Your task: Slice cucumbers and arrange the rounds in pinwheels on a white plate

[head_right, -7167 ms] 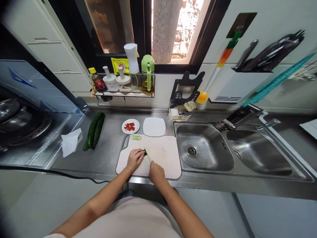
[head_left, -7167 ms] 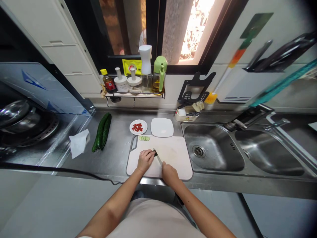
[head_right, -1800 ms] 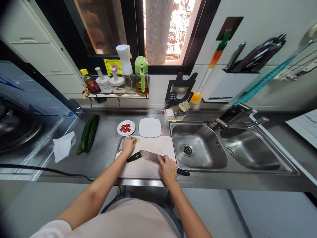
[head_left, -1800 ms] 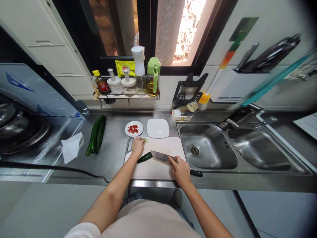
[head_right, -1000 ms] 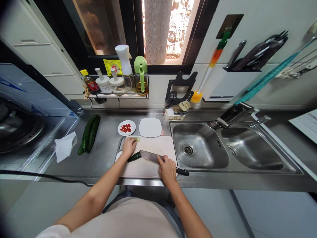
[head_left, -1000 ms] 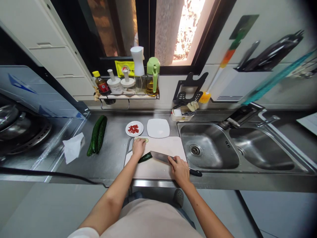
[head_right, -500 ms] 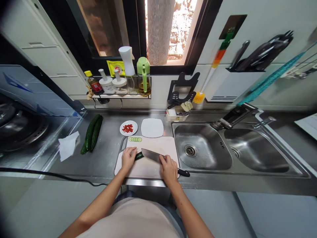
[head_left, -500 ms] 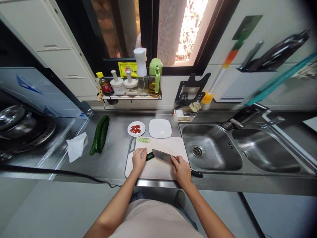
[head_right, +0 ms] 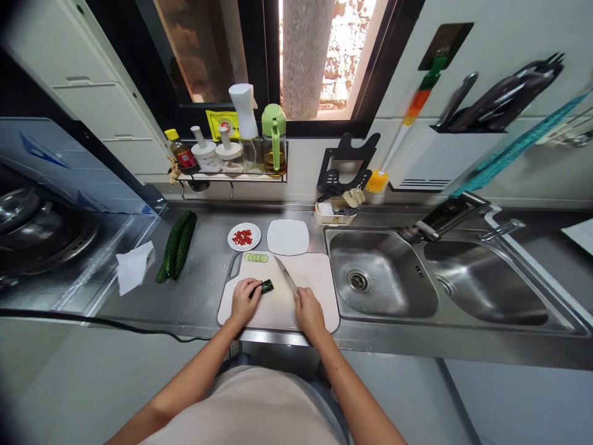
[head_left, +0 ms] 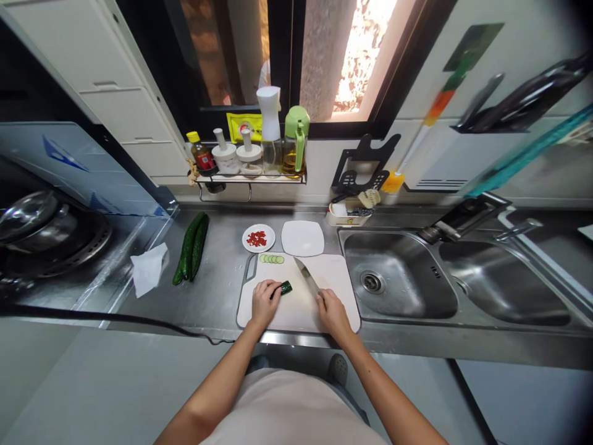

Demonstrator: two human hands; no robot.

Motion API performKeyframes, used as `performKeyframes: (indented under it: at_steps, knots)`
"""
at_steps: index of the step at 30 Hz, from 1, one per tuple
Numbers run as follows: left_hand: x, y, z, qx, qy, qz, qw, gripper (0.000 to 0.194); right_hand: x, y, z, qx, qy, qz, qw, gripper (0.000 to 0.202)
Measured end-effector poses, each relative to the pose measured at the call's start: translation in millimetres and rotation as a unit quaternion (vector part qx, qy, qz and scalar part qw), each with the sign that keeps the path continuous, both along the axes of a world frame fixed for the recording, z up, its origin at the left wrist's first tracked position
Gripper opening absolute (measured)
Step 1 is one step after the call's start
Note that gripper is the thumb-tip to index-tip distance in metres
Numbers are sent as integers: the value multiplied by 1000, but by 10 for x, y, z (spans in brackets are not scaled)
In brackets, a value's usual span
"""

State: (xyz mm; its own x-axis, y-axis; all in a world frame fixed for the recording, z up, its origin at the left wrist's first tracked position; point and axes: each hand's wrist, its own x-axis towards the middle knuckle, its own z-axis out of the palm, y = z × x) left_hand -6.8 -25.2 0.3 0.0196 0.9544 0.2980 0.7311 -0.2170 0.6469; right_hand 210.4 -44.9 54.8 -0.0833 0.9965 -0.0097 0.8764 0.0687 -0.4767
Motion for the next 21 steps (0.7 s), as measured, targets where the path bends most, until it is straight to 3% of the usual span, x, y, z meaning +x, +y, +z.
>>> performKeyframes:
  at_steps: [8,21]
  knots:
    - [89,90,-94,12,19,-52,998,26,-209,93,128,-132,-59,31,989,21]
    - [84,123,-222,106,35,-83,990,22,-411,94,269,-201,-83,52,975,27]
